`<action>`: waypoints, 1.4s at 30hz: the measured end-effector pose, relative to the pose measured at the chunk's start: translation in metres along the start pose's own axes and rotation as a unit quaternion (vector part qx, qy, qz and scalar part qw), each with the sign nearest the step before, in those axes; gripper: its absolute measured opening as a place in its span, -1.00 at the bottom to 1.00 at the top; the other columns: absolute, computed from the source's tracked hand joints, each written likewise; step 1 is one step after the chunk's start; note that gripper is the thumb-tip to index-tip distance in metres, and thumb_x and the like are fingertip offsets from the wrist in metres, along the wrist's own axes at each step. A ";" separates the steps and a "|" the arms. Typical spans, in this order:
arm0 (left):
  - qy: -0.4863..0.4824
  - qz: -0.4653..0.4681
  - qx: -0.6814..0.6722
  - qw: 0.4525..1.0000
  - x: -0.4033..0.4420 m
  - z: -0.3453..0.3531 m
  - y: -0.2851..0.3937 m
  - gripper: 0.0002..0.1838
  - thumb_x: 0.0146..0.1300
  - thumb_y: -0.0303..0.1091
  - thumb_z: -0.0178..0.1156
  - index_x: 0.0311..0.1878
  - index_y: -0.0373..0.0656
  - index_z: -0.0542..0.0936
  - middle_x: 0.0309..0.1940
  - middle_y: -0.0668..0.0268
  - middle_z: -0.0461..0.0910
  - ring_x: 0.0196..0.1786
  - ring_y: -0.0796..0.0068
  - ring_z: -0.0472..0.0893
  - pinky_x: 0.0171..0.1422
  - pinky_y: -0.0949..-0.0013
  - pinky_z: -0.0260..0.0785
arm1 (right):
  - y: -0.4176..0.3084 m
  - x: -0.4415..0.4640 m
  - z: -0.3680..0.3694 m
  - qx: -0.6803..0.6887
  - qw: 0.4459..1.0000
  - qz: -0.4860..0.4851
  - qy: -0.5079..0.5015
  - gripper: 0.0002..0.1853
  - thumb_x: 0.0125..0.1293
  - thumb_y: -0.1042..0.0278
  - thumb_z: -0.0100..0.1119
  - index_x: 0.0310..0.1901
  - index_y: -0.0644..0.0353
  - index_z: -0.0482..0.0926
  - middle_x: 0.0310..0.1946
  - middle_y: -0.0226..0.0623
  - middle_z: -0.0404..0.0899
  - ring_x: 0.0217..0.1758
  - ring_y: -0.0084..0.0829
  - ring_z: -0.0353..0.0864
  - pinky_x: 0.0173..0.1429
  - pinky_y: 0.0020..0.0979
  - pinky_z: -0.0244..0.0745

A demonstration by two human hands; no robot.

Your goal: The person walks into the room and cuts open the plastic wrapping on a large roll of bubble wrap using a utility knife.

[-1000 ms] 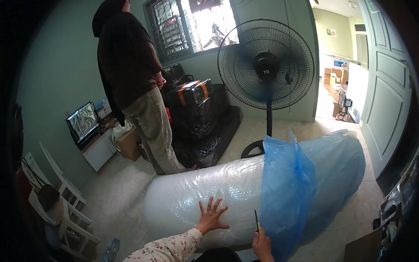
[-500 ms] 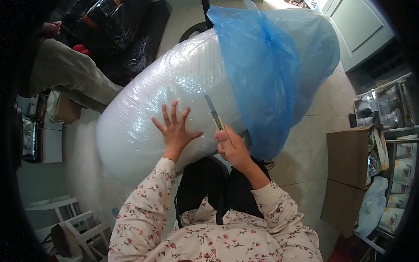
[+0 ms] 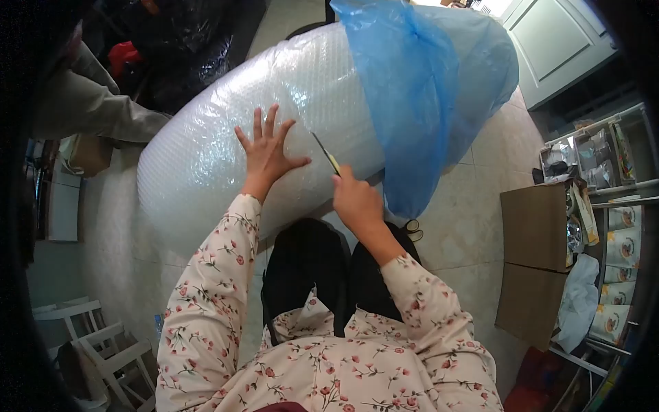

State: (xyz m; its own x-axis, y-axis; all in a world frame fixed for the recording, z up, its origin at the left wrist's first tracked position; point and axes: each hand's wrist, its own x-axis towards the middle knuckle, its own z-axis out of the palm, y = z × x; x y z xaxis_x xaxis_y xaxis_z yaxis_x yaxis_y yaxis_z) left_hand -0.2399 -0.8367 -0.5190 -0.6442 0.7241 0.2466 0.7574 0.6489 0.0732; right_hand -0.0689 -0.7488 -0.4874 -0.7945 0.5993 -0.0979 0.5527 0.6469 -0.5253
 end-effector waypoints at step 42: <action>0.009 -0.004 -0.016 1.000 -0.008 0.012 0.008 -0.18 -0.56 0.28 0.28 -0.04 0.33 0.33 0.26 0.45 -0.11 0.34 0.18 -0.29 0.13 -0.40 -0.60 | -0.029 0.062 0.027 -0.189 0.970 0.058 -0.140 -0.71 0.24 0.19 -0.25 -0.18 0.23 0.34 -0.38 0.05 0.50 -0.27 0.02 0.49 -0.19 -0.06 0.34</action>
State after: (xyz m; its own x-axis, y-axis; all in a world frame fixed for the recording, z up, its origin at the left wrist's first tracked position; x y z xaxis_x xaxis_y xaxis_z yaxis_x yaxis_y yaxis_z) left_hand -0.2304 -0.8346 -0.5316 -0.6487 0.7142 0.2628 0.7551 0.6471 0.1053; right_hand -0.1412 -0.7433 -0.5011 -0.7287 0.5614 -0.3921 0.6540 0.7404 -0.1553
